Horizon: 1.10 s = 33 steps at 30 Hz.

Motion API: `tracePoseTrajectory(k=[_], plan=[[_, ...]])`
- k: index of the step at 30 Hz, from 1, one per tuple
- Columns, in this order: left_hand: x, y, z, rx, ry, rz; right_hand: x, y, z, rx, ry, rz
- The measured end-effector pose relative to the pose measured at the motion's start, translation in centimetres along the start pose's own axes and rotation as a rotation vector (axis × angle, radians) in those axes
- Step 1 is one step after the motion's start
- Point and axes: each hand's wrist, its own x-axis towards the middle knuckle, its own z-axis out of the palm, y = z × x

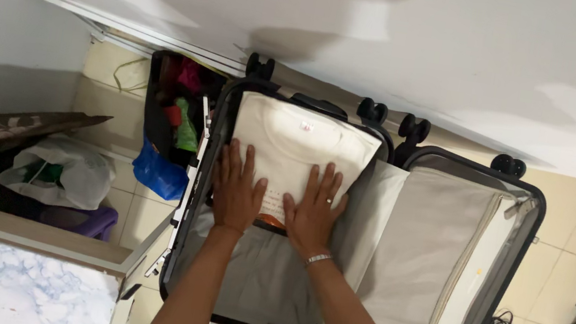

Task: The person folds a white t-shirt and a black t-shirt on a small table. They then place the folded white t-shirt into an open suitcase on the floor. The person continues to fold the black t-shirt on the table.

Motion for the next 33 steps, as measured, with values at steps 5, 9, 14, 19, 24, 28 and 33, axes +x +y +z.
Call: tracePoseTrajectory(k=[5,9,14,19,24,28,33], plan=[[0.5,-1.1,0.6,-0.052,-0.028,-0.018,0.5,0.4,1.4,0.007,0.0,0.011],[0.2,-0.6,0.7,-0.012,0.003,-0.039,0.4,0.3,0.8,0.024,-0.041,0.034],[0.5,0.2,0.9,-0.035,0.142,0.017,1.1,0.5,-0.6,0.063,0.103,0.0],[5.8,0.9,0.7,-0.046,0.158,0.163,6.9,2.0,-1.1,0.051,0.194,0.087],[8.8,0.8,0.1,0.132,0.03,0.055,8.1,2.4,-1.5,0.011,0.13,0.082],[7.6,0.8,0.7,0.037,0.167,0.187,7.5,1.2,-1.6,0.038,0.237,0.058],[9.0,1.0,0.3,0.07,0.131,0.255,8.4,-1.2,-1.5,-0.085,0.11,-0.133]])
